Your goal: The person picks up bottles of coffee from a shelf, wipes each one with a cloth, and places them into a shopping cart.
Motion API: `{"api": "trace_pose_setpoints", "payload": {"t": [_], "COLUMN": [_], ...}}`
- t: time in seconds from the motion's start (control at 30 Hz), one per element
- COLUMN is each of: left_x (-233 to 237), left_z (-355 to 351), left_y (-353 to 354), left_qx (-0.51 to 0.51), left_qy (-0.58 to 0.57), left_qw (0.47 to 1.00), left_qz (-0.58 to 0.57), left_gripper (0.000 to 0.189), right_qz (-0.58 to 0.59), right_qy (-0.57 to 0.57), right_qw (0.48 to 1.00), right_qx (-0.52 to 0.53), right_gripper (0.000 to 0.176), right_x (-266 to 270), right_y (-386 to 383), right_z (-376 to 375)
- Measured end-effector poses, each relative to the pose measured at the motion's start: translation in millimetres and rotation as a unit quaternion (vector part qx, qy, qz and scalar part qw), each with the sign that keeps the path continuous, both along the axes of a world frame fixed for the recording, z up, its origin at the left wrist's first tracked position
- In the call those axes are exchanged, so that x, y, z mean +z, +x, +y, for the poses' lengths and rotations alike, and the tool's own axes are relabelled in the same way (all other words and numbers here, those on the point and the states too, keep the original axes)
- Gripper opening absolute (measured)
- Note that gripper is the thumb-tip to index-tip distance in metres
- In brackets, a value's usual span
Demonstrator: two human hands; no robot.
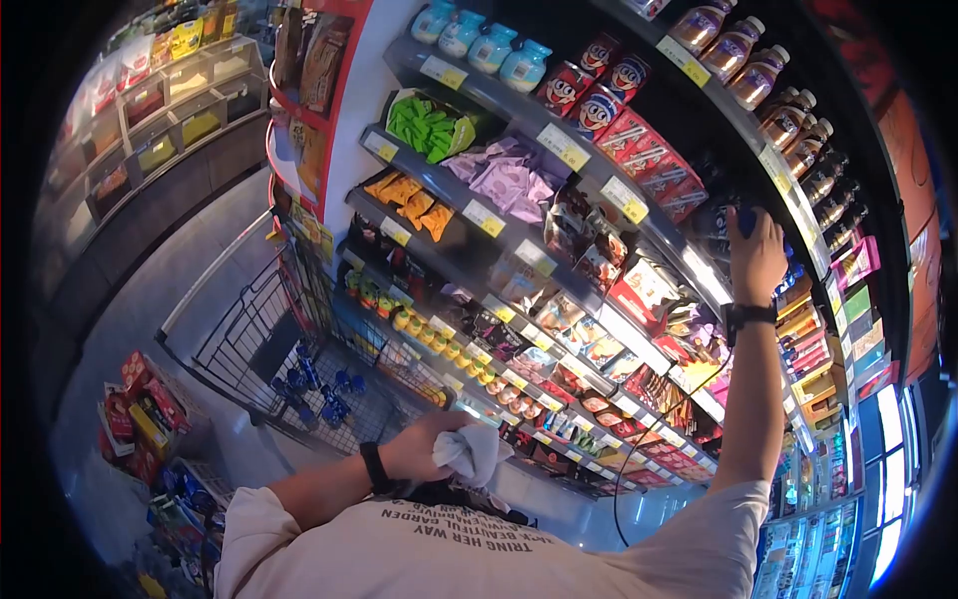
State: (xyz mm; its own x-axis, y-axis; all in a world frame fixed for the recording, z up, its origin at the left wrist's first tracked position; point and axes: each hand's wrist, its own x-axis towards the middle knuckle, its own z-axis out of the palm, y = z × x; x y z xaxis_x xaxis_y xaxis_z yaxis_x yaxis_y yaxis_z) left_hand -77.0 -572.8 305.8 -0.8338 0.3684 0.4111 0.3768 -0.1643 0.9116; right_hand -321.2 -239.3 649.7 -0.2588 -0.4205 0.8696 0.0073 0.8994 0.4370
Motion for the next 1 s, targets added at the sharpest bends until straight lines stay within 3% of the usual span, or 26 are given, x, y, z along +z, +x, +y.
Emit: {"api": "trace_pose_setpoints", "payload": {"t": [0.1,0.47,0.67,0.7,0.8,0.83,0.93,1.0], "left_x": [0,-13,-15,-18,-62,-56,-69,-87], "left_z": [-1,5,-2,-10,-29,-35,-44,-48], "left_y": [-4,-27,-26,-35,-37,-37,-21,0], "left_qx": [-0.016,0.022,0.036,-0.003,0.015,-0.007,0.06,0.134], "left_qy": [-0.005,-0.089,0.033,0.011,0.016,0.006,-0.022,0.076], "left_qw": [0.999,0.996,0.984,0.979,0.987,0.982,0.97,0.96], "left_qz": [-0.044,-0.009,-0.173,-0.202,-0.159,-0.188,-0.233,-0.234], "left_gripper": [0.035,0.046,0.059,0.066,0.068,0.069,0.07,0.068], "right_qz": [0.031,0.109,-0.207,-0.26,-0.372,-0.382,-0.472,-0.559], "right_qy": [0.029,0.07,-0.051,-0.068,-0.073,-0.052,-0.026,-0.067], "right_qw": [0.998,0.97,0.927,0.913,0.882,0.879,0.836,0.774], "right_qx": [0.052,0.206,0.307,0.307,0.279,0.279,0.278,0.29], "right_gripper": [0.039,0.049,0.051,0.049,0.049,0.05,0.05,0.046], "right_x": [-13,-43,-105,-120,-177,-205,-268,-315], "right_y": [6,89,133,134,129,119,100,87], "right_z": [24,45,5,-5,-33,-37,-59,-78]}}
